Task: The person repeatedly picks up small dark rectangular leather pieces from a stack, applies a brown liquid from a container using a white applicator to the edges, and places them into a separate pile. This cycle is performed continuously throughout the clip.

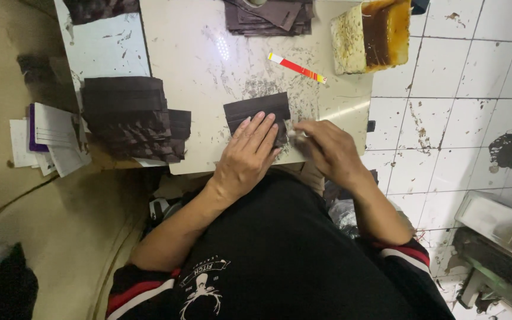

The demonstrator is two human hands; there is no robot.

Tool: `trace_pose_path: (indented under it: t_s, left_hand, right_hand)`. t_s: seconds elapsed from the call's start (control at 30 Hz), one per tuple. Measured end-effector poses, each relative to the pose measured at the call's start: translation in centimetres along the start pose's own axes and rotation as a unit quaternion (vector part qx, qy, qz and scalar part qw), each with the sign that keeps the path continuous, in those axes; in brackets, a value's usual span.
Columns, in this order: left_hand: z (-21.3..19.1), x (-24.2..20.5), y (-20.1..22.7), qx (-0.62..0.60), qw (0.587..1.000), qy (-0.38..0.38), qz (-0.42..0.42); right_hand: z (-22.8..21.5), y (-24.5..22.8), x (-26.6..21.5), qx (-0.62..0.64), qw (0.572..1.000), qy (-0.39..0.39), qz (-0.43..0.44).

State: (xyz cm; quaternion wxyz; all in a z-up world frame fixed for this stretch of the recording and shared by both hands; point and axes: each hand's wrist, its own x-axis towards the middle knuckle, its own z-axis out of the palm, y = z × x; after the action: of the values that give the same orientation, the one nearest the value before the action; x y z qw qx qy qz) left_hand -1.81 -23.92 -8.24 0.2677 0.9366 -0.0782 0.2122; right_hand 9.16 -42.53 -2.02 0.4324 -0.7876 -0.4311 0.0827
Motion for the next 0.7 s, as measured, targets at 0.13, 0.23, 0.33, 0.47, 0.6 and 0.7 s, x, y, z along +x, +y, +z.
trace_pose_path:
  t_s: [0.13,0.23,0.33,0.47,0.6,0.7]
  left_hand:
    - [-0.9,0.3,0.1,-0.048,0.998,-0.010,-0.025]
    - [-2.4,1.0,-0.4,-0.145,0.987,-0.034,-0.059]
    - [-3.5,1.2,-2.2,-0.233,0.969,-0.046,-0.071]
    - [-4.2,0.9,-6.3,-0.126,0.985,0.025,-0.114]
    - [-3.2,-0.6,-10.0,-0.166,0.977,0.042,-0.127]
    - [-3.4,-0.5,-9.9,-0.165,0.977,0.048,-0.130]
  right_hand:
    - [-4.7,-3.8,-0.4,0.054,0.998,0.003,0.023]
    - [-7.9,-4.2,-3.4,0.115,0.991,0.054,0.044]
    - [-9.5,-2.7,-7.7,0.102,0.967,0.182,-0.145]
    - [-8.3,-3.2,-8.0,-0.125,0.894,0.416,-0.111]
    - [-0.6,-4.1,-3.3,0.162,0.937,0.307,-0.039]
    - [5.0,-5.0,1.2,0.214,0.964,0.147,0.051]
